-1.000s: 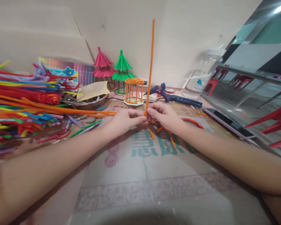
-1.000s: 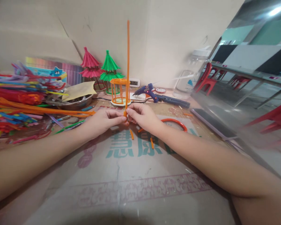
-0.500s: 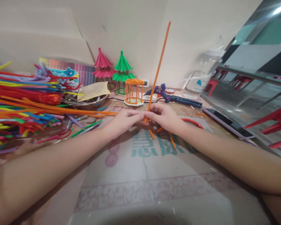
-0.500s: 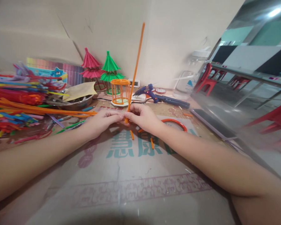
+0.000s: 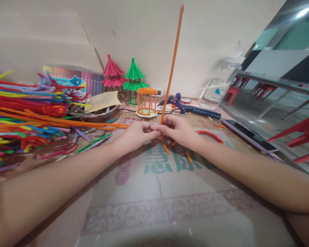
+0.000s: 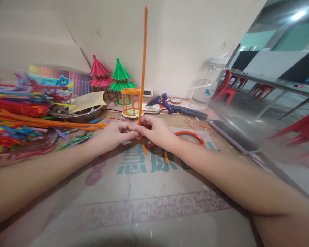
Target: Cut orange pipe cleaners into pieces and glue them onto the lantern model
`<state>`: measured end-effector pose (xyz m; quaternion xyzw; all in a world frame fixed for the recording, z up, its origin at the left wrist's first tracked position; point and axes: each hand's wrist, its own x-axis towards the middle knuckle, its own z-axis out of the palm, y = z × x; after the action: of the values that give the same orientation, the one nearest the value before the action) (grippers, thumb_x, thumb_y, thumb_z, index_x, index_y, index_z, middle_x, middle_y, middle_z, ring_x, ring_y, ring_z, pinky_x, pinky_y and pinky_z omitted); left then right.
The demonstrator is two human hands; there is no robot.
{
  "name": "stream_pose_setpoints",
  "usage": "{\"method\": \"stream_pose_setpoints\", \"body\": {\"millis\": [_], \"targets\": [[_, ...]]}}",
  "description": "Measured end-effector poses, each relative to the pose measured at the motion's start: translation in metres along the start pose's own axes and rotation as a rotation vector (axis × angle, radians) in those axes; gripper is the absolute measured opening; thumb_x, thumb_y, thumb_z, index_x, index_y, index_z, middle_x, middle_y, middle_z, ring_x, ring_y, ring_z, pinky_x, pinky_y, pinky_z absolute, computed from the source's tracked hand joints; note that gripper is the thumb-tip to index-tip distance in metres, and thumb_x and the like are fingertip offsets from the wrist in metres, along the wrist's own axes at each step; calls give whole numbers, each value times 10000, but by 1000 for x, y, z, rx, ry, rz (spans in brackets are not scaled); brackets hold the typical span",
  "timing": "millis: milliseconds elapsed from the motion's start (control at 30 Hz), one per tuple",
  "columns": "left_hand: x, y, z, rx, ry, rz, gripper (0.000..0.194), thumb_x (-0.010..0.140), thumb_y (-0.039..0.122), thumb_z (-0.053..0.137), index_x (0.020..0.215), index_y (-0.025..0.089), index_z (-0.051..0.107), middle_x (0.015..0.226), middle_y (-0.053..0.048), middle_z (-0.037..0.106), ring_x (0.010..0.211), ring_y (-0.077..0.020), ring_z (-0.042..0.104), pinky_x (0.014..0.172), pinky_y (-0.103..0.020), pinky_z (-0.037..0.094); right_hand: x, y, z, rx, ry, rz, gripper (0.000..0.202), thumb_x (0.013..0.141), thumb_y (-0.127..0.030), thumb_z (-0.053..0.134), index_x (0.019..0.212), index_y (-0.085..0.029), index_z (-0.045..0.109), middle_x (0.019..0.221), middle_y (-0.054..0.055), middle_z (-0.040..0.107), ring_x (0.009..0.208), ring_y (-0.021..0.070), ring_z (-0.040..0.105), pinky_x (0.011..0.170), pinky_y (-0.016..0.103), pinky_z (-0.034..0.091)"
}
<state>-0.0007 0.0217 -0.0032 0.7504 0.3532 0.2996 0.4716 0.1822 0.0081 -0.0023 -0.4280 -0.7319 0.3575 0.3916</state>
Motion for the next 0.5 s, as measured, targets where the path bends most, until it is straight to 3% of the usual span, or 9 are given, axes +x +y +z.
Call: {"method": "stream_pose_setpoints", "body": {"millis": [167,267,367,500], "targets": [[0,-2,0,-26,-19,-6,186,826,309,629,810,133,690,813,-39,732,717,-121,644,661,-224,466,1,0,0,65,-41,12,258,841,-443,611,825,-195,543,725,5,645,619,137,595,528,249,446],[-2,1,0,-43,-8,-35,193,812,313,649,807,123,684,808,-52,733,709,-125,644,657,-229,469,5,-9,-12,22,-11,-57,206,853,-393,592,872,-191,559,780,8,636,667,137,594,594,266,469],[-3,3,0,-91,4,-71,221,794,337,674,793,117,675,784,-55,730,686,-123,644,657,-233,475,3,-23,-40,-172,-5,-87,197,853,-365,575,933,-186,586,826,22,638,710,150,592,641,287,473],[-3,3,1,-108,20,-110,230,790,349,681,798,119,675,792,-59,734,690,-124,651,640,-225,466,-20,-31,-88,-624,-216,7,302,832,-400,578,1061,-206,618,876,43,670,743,187,617,639,306,458]]}}
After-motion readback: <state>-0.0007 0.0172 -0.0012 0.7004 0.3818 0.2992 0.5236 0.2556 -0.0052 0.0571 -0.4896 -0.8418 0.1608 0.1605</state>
